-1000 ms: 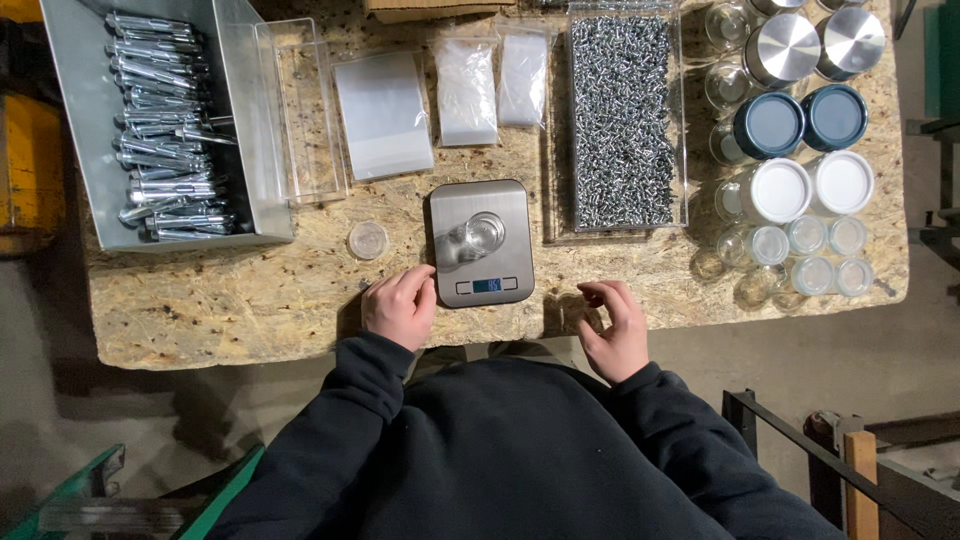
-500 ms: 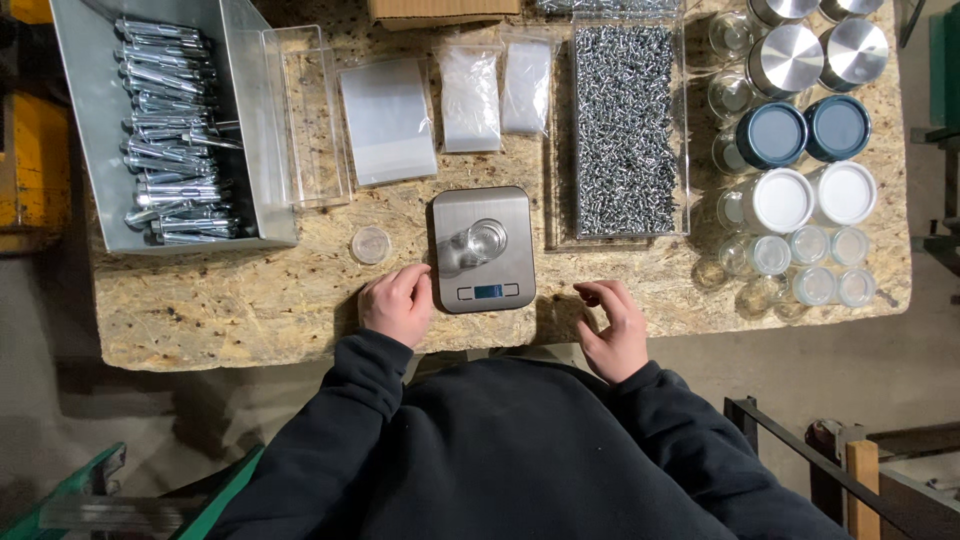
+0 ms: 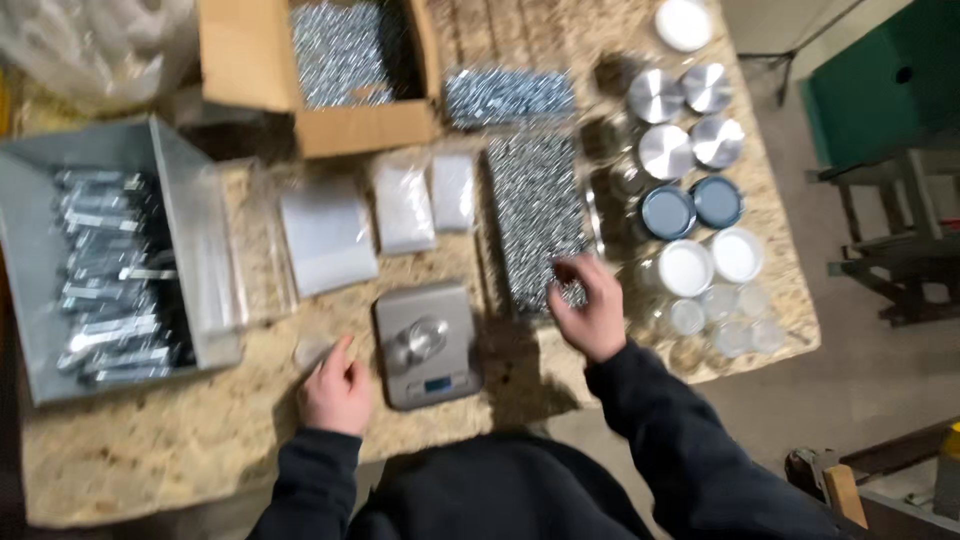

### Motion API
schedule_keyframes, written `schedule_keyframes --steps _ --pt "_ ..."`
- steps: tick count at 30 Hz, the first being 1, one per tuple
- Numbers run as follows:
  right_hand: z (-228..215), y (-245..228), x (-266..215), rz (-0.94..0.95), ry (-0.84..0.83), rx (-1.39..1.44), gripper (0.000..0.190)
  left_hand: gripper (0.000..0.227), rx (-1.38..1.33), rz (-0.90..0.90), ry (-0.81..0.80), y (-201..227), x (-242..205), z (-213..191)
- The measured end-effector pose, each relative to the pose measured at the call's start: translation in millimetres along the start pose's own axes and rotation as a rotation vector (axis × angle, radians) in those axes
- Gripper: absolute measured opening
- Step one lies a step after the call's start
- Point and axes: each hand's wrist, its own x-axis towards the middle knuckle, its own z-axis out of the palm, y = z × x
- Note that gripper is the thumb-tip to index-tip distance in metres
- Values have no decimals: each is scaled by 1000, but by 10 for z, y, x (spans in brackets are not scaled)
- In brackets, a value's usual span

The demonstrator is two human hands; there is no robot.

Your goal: The person places a small clear container on a digital scale, then repeatedly picks up metal fasteners from a tray and adds them into the container. After reaching a target weight, the person removes the container, sets it aside, and repeats the process with a second container.

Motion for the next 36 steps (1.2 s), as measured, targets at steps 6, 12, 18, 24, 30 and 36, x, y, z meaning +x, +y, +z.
schedule_keyframes --steps 6,12,18,24,30,36 --pt "249 749 1496 143 -253 -106 36 37 17 -142 -96 28 186 122" --pt "796 1513 2564 116 -274 -519 34 43 100 -403 -264 433 413 -183" --pt "1154 1792 3006 59 -533 -802 44 38 69 -470 -256 470 388 -246" --pt "1116 1792 3139 -64 -610 -882 59 34 120 -448 -220 460 334 -226" --pt "1025 1840 3172 -85 -596 -730 41 30 87 -388 -195 428 327 -170" --pt "1037 2022 3136 -41 -493 -641 32 31 25 -322 -189 445 332 -223"
